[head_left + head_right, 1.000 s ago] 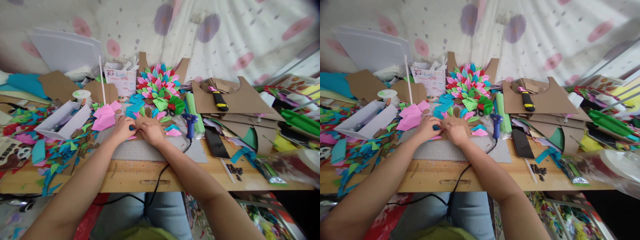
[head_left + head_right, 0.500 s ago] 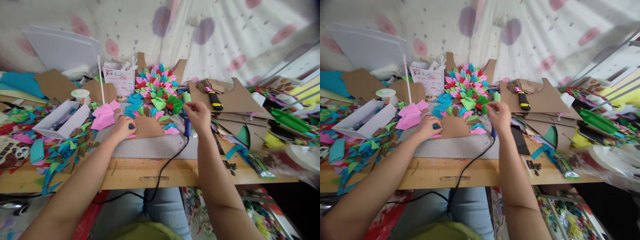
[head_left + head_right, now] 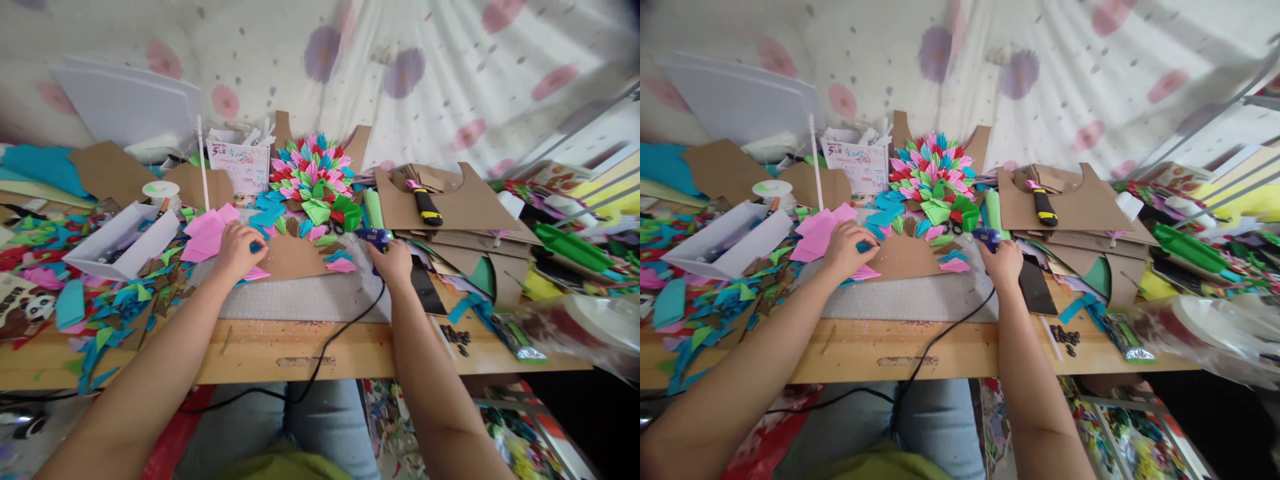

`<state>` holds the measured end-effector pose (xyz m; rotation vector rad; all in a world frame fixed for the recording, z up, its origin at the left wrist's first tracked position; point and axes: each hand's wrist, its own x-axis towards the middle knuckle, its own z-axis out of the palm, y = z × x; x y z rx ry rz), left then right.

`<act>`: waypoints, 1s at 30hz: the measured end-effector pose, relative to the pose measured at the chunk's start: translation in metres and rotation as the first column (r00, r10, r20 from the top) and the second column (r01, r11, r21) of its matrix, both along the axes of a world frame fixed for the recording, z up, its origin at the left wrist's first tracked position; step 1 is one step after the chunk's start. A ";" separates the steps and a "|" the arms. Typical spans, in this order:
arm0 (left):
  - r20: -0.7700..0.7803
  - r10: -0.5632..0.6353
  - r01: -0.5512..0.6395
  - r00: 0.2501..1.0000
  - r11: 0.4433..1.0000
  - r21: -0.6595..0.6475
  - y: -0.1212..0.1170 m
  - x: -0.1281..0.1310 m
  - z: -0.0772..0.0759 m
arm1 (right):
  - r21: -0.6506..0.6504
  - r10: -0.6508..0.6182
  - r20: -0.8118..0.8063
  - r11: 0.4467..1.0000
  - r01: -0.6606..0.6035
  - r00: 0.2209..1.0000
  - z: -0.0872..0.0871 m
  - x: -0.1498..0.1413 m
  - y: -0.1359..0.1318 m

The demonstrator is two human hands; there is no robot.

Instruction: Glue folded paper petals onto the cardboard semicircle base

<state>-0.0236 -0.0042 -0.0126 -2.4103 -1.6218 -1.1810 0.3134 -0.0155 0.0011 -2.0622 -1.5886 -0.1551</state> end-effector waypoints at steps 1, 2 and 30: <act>0.028 0.030 -0.031 0.999 0.999 0.039 0.001 -0.002 0.002 | 0.063 0.003 -0.065 0.998 0.001 0.998 0.002 0.001 -0.001; 0.054 0.058 -0.061 0.997 0.996 0.070 0.002 -0.005 0.004 | 0.134 0.017 -0.138 0.991 0.001 0.990 0.006 0.002 -0.003; 0.141 0.163 -0.178 0.976 0.979 0.100 0.004 -0.016 0.004 | -0.297 0.664 -0.209 0.657 -0.693 0.718 0.019 -0.101 -0.005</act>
